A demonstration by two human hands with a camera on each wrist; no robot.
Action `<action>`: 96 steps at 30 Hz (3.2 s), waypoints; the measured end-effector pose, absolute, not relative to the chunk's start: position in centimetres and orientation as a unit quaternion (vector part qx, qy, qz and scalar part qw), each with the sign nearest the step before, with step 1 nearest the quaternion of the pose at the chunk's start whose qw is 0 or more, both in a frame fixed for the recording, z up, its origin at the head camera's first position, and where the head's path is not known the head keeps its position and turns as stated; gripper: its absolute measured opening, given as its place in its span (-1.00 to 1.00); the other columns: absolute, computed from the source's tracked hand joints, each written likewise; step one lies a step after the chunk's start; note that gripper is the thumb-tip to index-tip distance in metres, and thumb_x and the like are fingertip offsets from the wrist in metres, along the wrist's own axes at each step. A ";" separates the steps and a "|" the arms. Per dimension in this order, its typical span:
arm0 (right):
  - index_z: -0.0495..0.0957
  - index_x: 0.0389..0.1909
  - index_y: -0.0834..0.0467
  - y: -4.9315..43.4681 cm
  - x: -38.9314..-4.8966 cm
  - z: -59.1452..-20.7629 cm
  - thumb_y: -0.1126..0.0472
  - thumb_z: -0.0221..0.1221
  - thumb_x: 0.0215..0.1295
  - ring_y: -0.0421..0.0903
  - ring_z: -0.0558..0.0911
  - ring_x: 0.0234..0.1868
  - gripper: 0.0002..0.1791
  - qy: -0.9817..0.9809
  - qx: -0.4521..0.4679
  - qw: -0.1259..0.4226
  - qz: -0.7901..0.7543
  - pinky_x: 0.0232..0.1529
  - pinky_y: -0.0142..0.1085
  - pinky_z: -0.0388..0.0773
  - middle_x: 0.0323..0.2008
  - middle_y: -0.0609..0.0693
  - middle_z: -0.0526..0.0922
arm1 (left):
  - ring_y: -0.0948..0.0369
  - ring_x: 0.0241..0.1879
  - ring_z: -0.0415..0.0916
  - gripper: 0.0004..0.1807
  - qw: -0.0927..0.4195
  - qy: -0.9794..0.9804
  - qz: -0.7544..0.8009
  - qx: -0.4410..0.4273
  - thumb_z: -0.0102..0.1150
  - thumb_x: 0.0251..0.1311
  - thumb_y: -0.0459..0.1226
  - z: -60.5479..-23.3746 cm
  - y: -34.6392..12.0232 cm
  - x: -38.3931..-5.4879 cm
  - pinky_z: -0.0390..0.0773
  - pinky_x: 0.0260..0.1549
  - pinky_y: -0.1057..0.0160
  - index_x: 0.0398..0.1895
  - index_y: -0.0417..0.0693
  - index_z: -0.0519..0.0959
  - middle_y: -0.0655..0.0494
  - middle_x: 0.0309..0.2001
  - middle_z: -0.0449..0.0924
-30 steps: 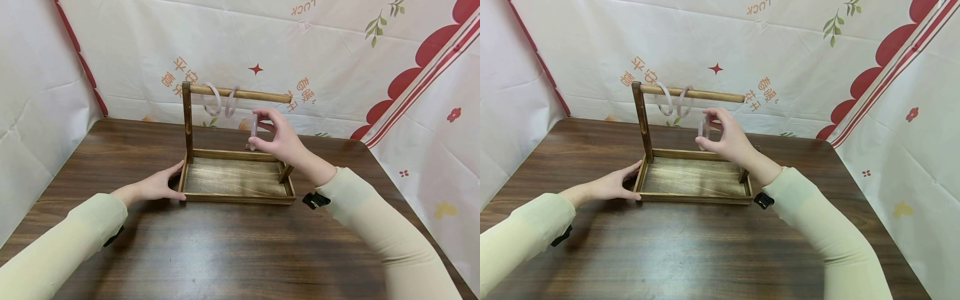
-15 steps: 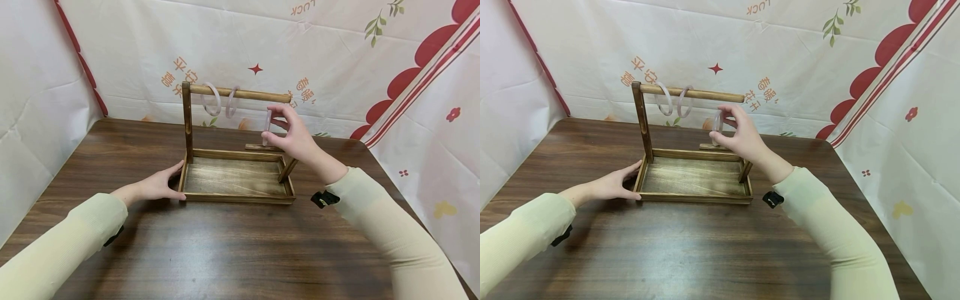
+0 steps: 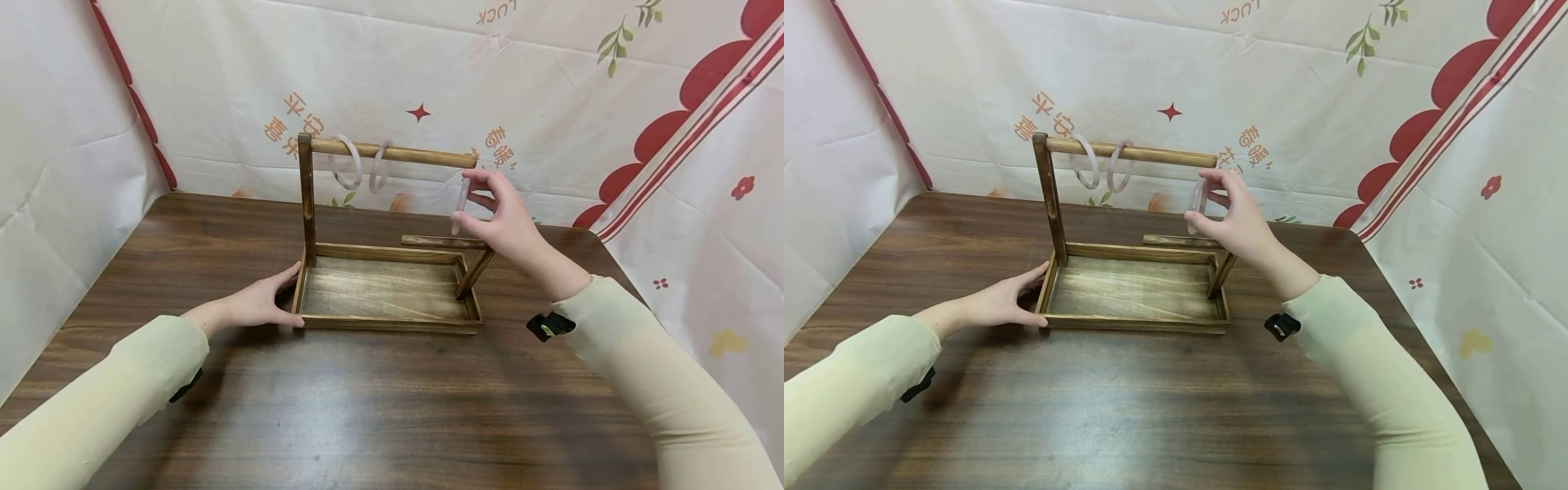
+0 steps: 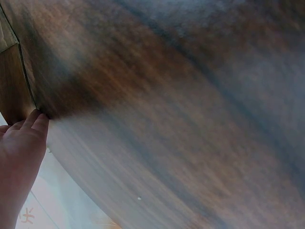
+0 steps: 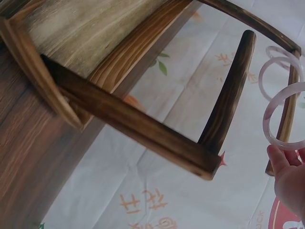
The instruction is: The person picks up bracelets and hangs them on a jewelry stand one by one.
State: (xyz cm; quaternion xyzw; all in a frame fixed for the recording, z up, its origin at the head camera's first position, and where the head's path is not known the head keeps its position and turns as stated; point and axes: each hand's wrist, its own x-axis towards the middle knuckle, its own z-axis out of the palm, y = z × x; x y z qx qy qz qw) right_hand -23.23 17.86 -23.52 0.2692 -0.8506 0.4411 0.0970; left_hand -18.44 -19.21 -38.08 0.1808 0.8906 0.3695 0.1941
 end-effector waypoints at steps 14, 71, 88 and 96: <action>0.28 0.19 0.42 19.4 -24.5 -23.5 0.45 0.22 0.10 -0.29 0.37 0.03 -0.40 -0.849 0.248 0.129 0.448 0.21 -0.41 0.37 0.08 0.14 0.35 | -0.17 0.41 -0.05 0.22 0.194 0.887 0.376 0.184 0.34 -0.01 0.05 -38.2 -19.3 -18.5 0.10 0.28 -0.19 0.49 -0.13 -0.30 -0.31 0.43 -0.05; 0.33 0.23 0.30 18.7 -27.8 -21.5 0.36 0.27 0.08 -0.12 0.39 0.12 -0.36 -0.867 0.244 0.139 0.412 0.29 -0.29 0.30 0.07 0.11 0.37 | -0.16 0.41 -0.02 0.21 0.190 0.889 0.374 0.184 0.34 0.00 0.03 -38.1 -19.1 -18.4 0.11 0.28 -0.18 0.49 -0.13 -0.29 -0.31 0.42 0.00; 0.33 0.25 0.25 17.7 -27.8 -20.7 0.32 0.30 0.07 -0.02 0.41 0.21 -0.33 -0.873 0.257 0.132 0.394 0.36 -0.31 0.19 0.12 0.14 0.41 | -0.16 0.41 -0.03 0.21 0.194 0.889 0.374 0.181 0.34 0.00 0.04 -38.1 -19.2 -18.4 0.12 0.27 -0.18 0.49 -0.12 -0.30 -0.31 0.43 -0.02; 0.34 0.25 0.24 17.1 -27.9 -20.5 0.31 0.33 0.03 -0.01 0.39 0.23 -0.30 -0.875 0.261 0.134 0.386 0.36 -0.30 0.18 0.13 0.17 0.41 | -0.17 0.41 -0.03 0.20 0.192 0.888 0.376 0.184 0.34 0.01 0.02 -38.1 -19.2 -18.4 0.11 0.27 -0.19 0.49 -0.15 -0.30 -0.32 0.42 -0.03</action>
